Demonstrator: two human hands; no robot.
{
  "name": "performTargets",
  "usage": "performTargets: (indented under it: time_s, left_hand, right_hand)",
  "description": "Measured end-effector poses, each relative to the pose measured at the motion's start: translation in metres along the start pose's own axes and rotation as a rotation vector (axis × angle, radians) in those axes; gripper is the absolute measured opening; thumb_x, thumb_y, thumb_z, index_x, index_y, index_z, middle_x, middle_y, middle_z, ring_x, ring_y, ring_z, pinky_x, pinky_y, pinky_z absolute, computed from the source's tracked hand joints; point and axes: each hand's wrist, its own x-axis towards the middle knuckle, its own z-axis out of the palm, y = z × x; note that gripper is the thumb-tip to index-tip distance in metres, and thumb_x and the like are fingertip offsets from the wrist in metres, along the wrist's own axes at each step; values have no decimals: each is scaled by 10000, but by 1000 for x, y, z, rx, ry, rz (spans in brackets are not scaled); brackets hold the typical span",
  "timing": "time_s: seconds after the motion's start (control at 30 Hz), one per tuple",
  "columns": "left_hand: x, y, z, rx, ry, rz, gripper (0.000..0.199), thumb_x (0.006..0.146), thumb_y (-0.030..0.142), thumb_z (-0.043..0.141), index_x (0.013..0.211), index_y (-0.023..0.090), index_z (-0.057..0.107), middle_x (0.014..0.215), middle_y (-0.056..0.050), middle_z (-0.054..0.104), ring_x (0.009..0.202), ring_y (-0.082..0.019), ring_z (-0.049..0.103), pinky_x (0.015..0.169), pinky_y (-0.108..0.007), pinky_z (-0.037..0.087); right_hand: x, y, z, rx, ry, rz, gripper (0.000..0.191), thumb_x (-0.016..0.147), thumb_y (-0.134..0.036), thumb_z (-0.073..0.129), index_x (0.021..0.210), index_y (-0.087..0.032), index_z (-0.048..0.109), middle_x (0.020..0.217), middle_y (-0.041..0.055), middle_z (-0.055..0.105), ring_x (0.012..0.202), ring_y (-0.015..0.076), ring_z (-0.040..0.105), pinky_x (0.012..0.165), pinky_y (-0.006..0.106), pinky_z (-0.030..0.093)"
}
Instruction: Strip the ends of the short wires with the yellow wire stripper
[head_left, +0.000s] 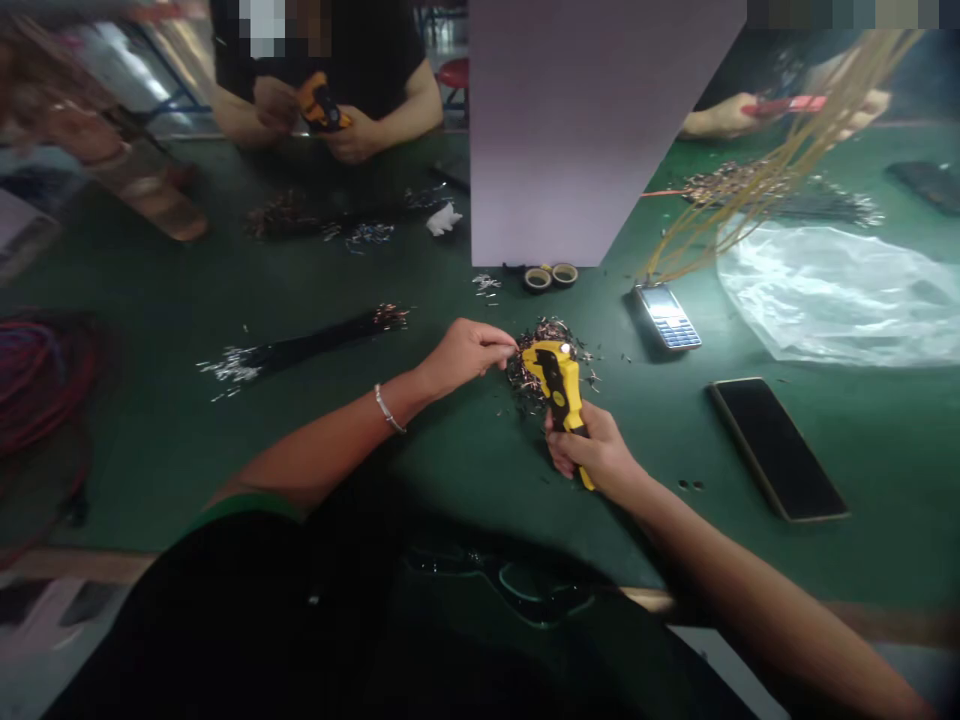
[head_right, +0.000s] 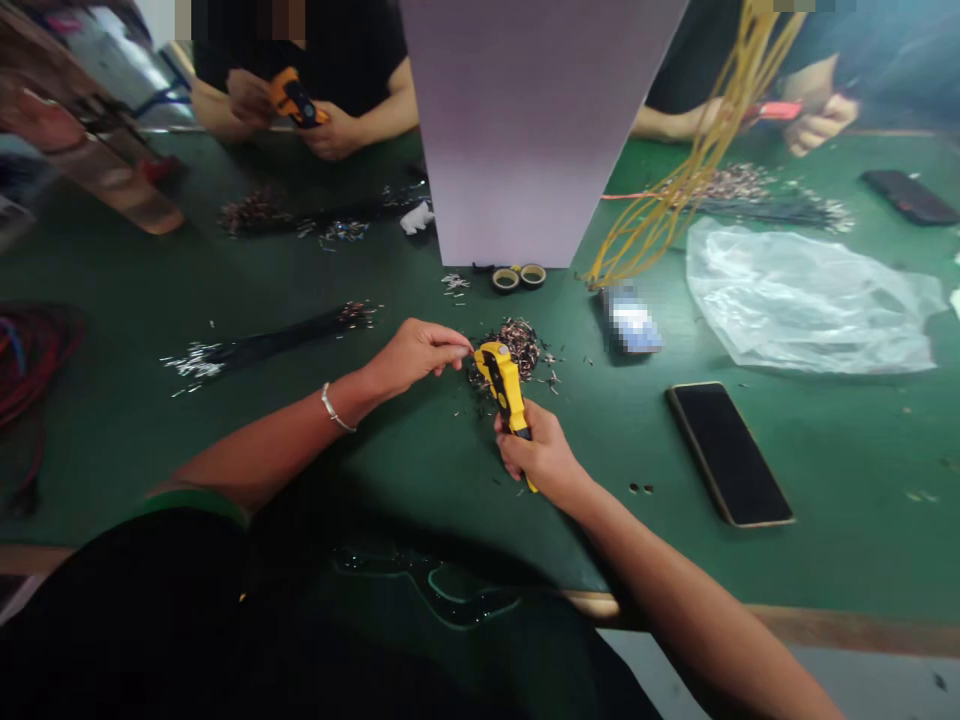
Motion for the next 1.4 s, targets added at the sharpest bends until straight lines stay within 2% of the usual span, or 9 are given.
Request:
performTargets:
  time_s: [0.13,0.27,0.37,0.5,0.77,0.97,1.17,1.4]
  left_hand:
    - [-3,2,0,0,54,-30,182,755,234,627,826,148,771,604,-11,656,469,-58,460,452,-200,368]
    - [-6,3,-1,38,38,0,174,763,260,626,755,150,759,597,-13,659,467,-61,462,458,-214,367]
    - [-10,6,-4,96,81,50,169,771,261,629,715,158,750,600,-14,663,464,-59,457,467,-222,373]
    - [-18,18,-5,133,97,78,191,808,282,618,741,165,754,607,-17,671,465,-66,464,472,-230,381]
    - [-36,33,8,331,134,356,184,872,237,590,826,188,761,744,-28,733,666,-117,625,671,-249,488]
    - [-43,27,18,523,202,585,218,936,245,545,876,193,748,730,-43,720,684,-144,619,681,-280,487]
    - [-48,18,29,516,150,731,203,940,189,531,902,175,730,795,-59,753,700,-150,647,671,-284,517]
    - [-49,14,33,471,60,693,193,918,174,552,895,186,743,800,-53,766,701,-149,672,674,-285,536]
  right_hand:
    - [1,1,-1,77,-59,-3,203,644,-197,623,798,-201,491,415,-100,496,313,85,416,334,218,371]
    - [0,0,-4,102,-33,-22,183,658,-188,630,793,-193,506,420,-90,500,321,84,414,336,222,372]
    - [0,0,-8,181,-31,-45,198,645,-178,645,794,-190,516,464,-88,497,341,82,411,341,230,375]
    - [2,-1,-13,219,-3,-114,207,642,-148,662,812,-179,548,556,-64,531,401,90,460,389,249,408]
    - [3,-11,-14,212,-65,-176,268,617,-157,676,871,-169,591,693,-9,604,562,150,556,568,329,478]
    - [0,-24,-10,285,-108,-158,330,591,-160,668,916,-170,612,783,27,646,640,177,581,657,353,496]
    - [-3,-34,-9,341,-92,-159,337,596,-214,640,929,-172,631,866,63,664,694,209,593,700,401,512]
    - [-3,-34,-11,373,-42,-147,331,574,-189,650,905,-174,639,762,44,646,677,224,592,683,413,516]
